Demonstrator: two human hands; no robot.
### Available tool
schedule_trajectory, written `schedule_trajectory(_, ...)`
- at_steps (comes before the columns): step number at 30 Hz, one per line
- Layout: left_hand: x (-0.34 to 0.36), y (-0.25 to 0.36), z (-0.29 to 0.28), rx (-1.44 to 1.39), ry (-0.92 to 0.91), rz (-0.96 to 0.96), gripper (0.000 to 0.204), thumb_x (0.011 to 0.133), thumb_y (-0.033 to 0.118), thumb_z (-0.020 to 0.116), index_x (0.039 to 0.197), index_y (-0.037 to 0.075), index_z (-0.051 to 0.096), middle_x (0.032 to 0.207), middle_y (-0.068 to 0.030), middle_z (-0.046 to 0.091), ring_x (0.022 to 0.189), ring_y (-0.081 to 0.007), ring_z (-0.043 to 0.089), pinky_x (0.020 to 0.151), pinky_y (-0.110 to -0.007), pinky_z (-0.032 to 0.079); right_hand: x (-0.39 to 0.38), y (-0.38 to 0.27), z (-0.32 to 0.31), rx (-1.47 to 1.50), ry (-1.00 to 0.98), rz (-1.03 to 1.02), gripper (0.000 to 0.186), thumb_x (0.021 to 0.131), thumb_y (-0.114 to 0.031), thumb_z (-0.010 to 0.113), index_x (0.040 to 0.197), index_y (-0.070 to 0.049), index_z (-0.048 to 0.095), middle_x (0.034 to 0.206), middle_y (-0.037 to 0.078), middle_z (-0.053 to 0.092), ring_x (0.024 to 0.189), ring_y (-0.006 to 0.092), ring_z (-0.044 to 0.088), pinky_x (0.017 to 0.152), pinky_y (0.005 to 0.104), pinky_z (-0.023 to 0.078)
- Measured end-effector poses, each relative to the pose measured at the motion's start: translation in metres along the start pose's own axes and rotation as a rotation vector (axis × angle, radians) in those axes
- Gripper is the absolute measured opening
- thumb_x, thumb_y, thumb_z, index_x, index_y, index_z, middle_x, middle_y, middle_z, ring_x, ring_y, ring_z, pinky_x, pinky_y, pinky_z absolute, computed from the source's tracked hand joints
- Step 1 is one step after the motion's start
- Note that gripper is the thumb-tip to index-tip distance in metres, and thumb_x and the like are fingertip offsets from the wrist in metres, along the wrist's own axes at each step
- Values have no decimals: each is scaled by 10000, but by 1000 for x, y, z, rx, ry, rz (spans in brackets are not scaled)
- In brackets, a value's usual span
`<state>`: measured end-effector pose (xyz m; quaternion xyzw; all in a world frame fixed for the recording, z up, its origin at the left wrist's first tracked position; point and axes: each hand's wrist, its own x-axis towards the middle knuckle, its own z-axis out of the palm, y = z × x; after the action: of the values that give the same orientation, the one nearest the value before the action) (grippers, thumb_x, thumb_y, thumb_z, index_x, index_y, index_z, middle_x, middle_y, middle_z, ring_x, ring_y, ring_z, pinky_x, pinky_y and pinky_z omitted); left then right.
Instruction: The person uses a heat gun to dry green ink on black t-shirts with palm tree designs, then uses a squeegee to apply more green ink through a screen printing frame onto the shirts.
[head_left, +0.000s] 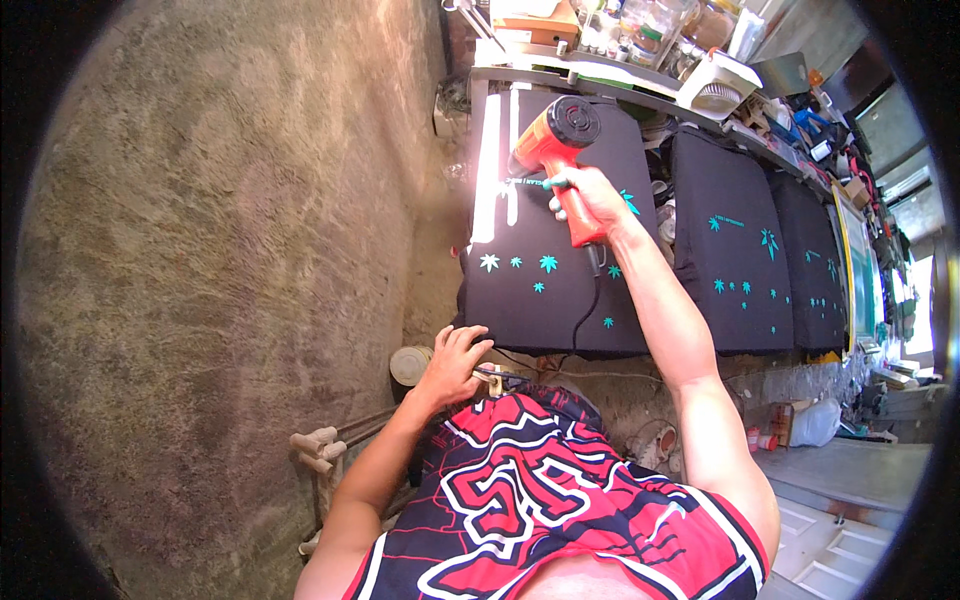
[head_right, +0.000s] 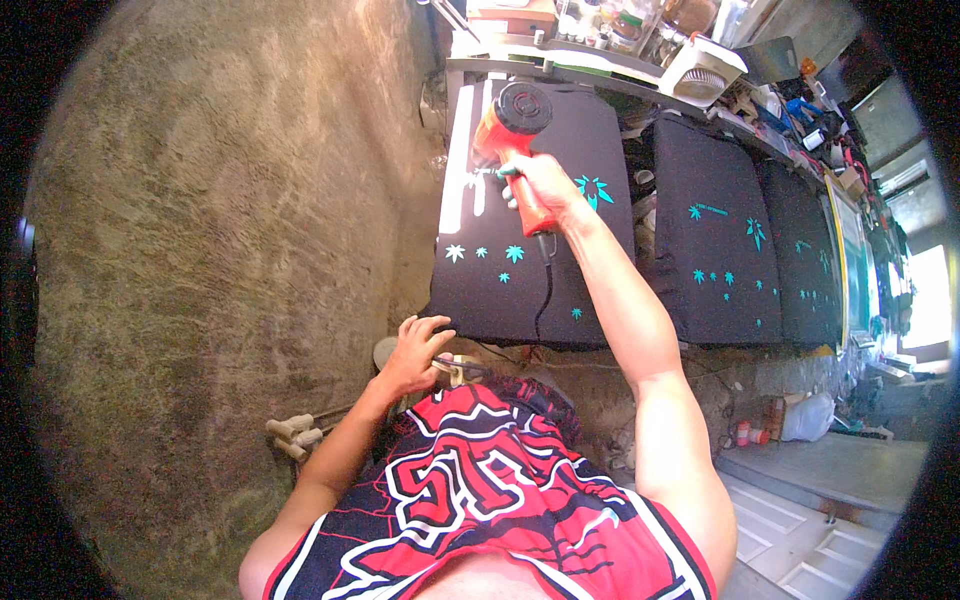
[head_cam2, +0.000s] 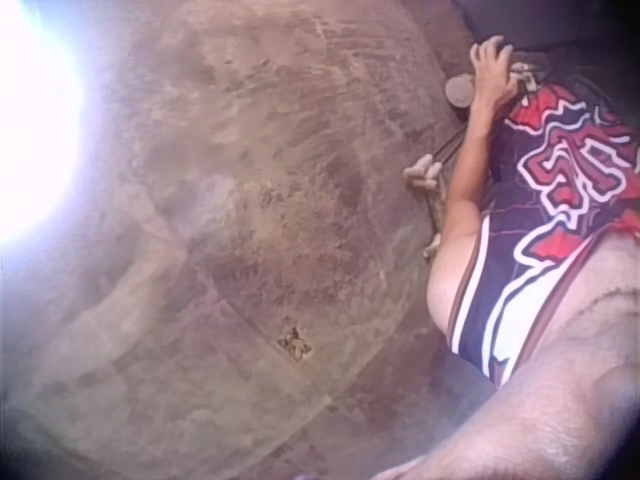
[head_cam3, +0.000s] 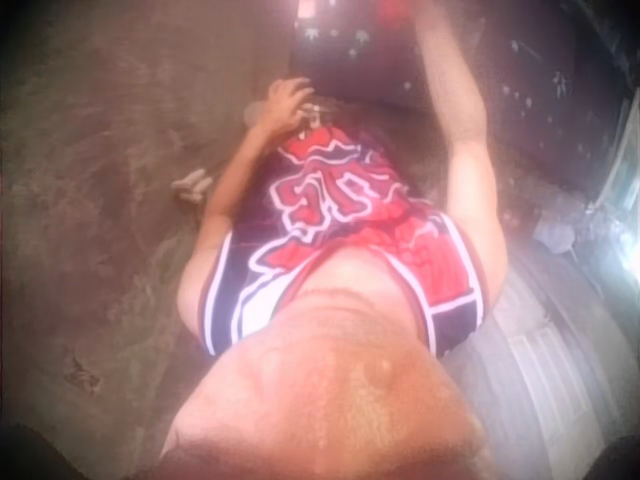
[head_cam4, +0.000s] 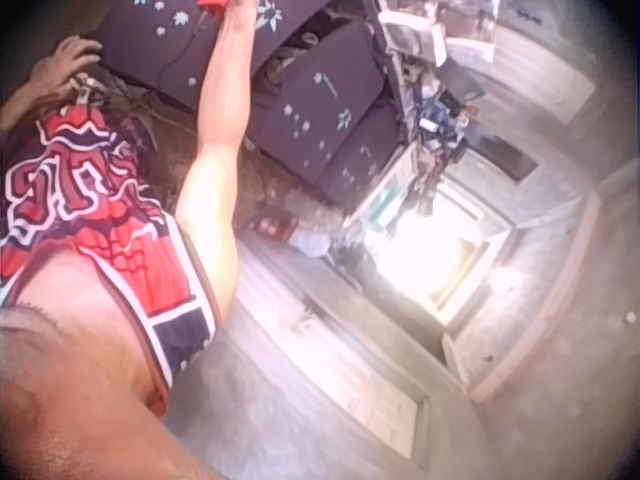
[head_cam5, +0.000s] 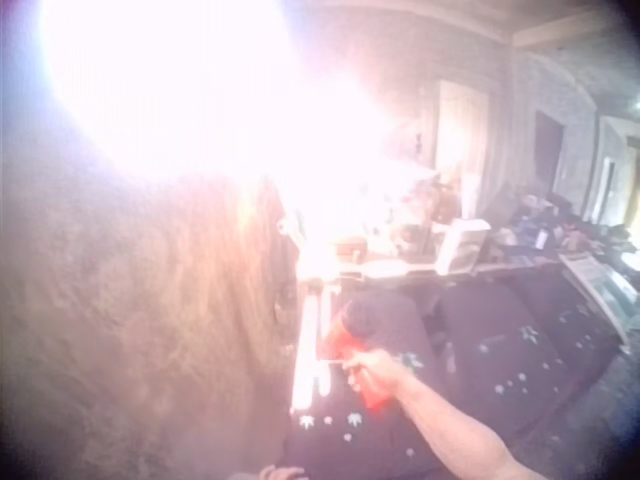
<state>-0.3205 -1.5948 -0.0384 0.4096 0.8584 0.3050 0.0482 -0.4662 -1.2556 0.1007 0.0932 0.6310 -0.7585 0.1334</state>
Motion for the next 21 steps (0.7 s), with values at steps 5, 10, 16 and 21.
schedule_trajectory(5,0,-1,-3,18,2,17,430,921,318,635,1259,52,634,1378,-150,545,1320,-330,478,1154,-554,277,4,6,5,-2,-35,11,287,908,-280,673,968,0,660,783,70,652,635,159,654,560,306,563)
schedule_trajectory(10,0,-3,-6,12,0,10,433,885,255,648,1268,56,620,1400,-160,532,1329,-345,473,1158,-559,274,-1,11,7,-14,5,-32,298,897,-265,686,976,20,657,787,71,652,627,152,654,548,297,560)
schedule_trajectory(16,-3,-4,-5,25,-6,-5,426,911,277,646,1280,66,613,1408,-155,527,1331,-347,476,1158,-569,277,-30,4,10,-42,3,18,253,873,-186,658,995,35,641,845,82,653,639,158,647,541,289,548)
schedule_trajectory(21,-2,-8,-7,35,0,-38,432,910,291,665,1267,50,630,1402,-158,529,1333,-340,470,1148,-585,276,-85,-7,13,-2,-247,263,395,854,-173,705,1175,18,576,902,86,668,618,153,667,479,282,558)
